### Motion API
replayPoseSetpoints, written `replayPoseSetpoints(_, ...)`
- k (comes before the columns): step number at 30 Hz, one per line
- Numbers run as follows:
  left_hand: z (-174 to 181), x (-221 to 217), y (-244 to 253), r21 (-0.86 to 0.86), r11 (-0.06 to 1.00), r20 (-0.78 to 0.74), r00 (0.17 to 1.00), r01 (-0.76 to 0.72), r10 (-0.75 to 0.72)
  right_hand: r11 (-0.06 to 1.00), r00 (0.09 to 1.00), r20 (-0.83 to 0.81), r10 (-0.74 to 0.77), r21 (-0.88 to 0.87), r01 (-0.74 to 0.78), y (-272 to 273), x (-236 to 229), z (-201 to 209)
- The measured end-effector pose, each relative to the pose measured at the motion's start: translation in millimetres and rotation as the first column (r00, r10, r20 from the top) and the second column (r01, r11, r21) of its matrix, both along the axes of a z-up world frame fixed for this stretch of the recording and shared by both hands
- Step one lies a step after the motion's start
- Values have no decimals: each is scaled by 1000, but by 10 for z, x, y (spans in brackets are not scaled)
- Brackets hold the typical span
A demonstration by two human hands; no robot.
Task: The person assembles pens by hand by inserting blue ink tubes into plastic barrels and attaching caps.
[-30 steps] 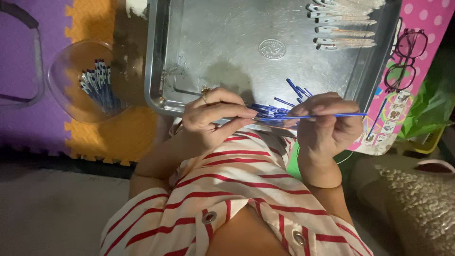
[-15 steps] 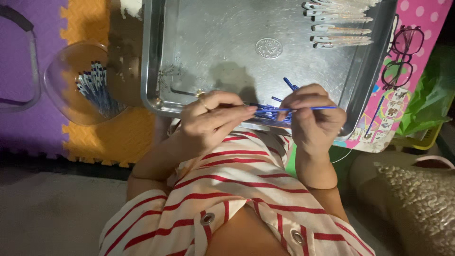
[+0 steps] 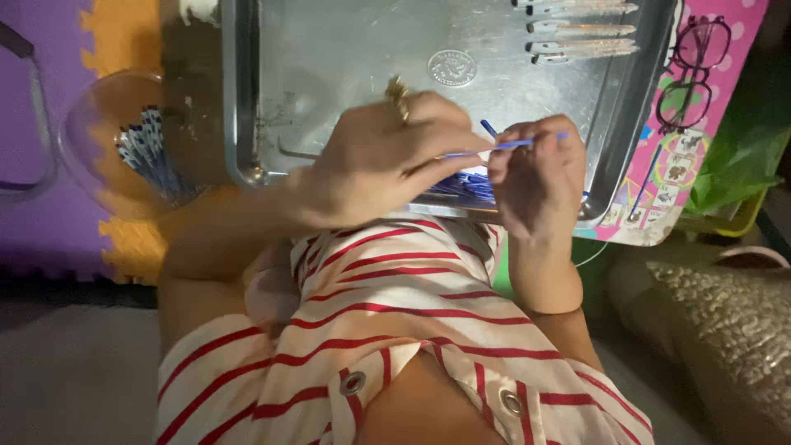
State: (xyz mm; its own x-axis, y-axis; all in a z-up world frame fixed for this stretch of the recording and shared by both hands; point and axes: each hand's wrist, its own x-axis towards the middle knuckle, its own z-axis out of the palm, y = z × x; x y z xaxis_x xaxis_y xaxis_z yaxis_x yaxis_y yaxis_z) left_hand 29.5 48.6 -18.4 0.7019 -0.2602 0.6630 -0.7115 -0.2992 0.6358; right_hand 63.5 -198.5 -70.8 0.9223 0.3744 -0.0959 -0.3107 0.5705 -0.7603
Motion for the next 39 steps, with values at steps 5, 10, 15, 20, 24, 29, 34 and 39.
replayPoseSetpoints(5,-286,276,-24,130,989,-256,966,68,-33,947,968,-248,-24,303,101,-909,258,-179)
replayPoseSetpoints(10,-979,540,-183,380,922,-71,992,-70,105,920,971,-95,-217,312,236,-1601,243,83)
replayPoseSetpoints(15,-1703,1244,-580,617,694,345,920,-371,185,768,862,-191,-470,392,506,-2595,57,-223)
replayPoseSetpoints(20,-2186,1988,-1449,672,644,381,917,-365,122,828,896,-164,-414,342,445,-2785,-49,-350)
replayPoseSetpoints(24,-2305,2038,-1817,729,436,477,849,-527,229,766,840,-210,-500,345,543,-2696,-49,-452)
replayPoseSetpoints(29,-2394,2032,-1554,856,314,370,911,-411,184,785,861,-243,-446,355,507,-2687,-48,-521)
replayPoseSetpoints(34,-2611,1923,-672,692,405,522,802,-598,290,777,838,-261,-480,317,544,-2552,-23,-543)
replayPoseSetpoints(39,-1505,1379,256,578,797,-207,912,-178,354,832,878,-284,-385,306,463,-2386,26,-583)
